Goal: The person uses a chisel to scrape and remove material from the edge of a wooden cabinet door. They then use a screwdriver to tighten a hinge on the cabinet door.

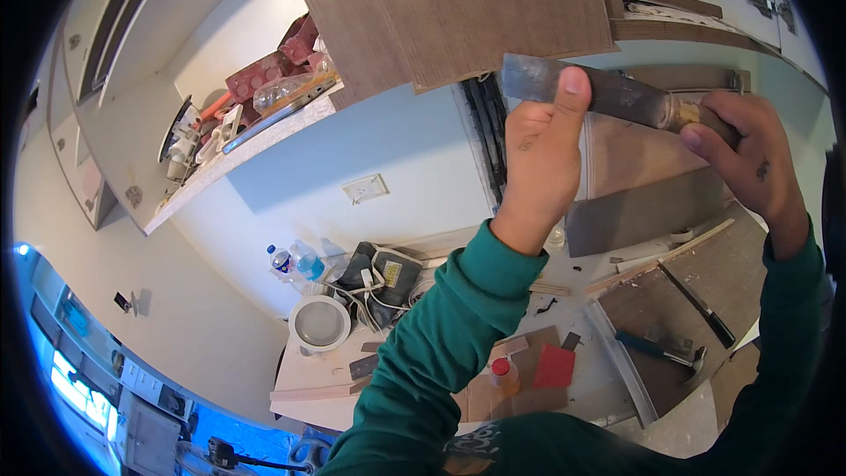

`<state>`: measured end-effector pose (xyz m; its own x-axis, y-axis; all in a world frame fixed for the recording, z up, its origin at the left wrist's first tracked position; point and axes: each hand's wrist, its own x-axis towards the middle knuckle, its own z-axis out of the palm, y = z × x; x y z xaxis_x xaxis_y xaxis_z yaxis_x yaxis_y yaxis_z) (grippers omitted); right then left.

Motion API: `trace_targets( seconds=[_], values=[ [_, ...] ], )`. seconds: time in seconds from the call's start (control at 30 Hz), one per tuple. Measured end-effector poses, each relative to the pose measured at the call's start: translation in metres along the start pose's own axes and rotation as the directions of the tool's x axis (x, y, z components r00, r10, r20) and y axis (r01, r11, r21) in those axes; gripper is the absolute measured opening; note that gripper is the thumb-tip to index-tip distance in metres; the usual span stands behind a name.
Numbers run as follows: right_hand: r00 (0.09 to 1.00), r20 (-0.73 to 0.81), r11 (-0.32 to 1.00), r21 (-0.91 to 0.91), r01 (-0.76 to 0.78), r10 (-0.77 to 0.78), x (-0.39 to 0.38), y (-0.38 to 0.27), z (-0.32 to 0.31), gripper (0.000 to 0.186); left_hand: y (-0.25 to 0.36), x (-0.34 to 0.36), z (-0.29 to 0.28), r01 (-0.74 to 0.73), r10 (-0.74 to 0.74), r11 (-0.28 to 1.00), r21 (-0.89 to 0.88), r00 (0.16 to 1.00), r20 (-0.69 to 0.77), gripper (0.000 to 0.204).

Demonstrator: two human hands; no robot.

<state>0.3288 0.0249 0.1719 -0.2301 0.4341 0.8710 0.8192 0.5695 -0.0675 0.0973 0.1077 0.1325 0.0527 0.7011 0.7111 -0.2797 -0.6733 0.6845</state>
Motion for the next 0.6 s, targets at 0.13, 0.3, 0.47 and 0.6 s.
trace_targets(
  seconds=[0.13, 0.3, 0.47, 0.6],
  values=[
    [0.997, 0.072, 0.998, -0.061, -0.01, 0.014, 0.009, -0.012, 0.001, 0.043, 0.01, 0.004, -0.01, 0.025, -0.024, 0.999, -0.034, 0.999, 0.028, 0.05],
    [0.997, 0.064, 0.999, 0.0, -0.048, 0.048, 0.003, -0.001, -0.001, 0.042, 0.007, 0.007, -0.01, -0.056, 0.068, 0.978, -0.201, 0.996, 0.057, 0.05],
    [0.998, -0.035, 0.998, -0.04, 0.042, -0.043, 0.009, -0.022, 0.014, 0.042, 0.012, 0.004, -0.024, -0.044, 0.047, 0.989, -0.138, 0.999, 0.017, 0.049],
    [0.999, 0.038, 1.0, -0.009, -0.021, 0.022, 0.006, -0.02, 0.009, 0.042, 0.008, 0.002, -0.023, -0.041, 0.044, 0.993, -0.108, 0.999, 0.029, 0.049]
  ],
)
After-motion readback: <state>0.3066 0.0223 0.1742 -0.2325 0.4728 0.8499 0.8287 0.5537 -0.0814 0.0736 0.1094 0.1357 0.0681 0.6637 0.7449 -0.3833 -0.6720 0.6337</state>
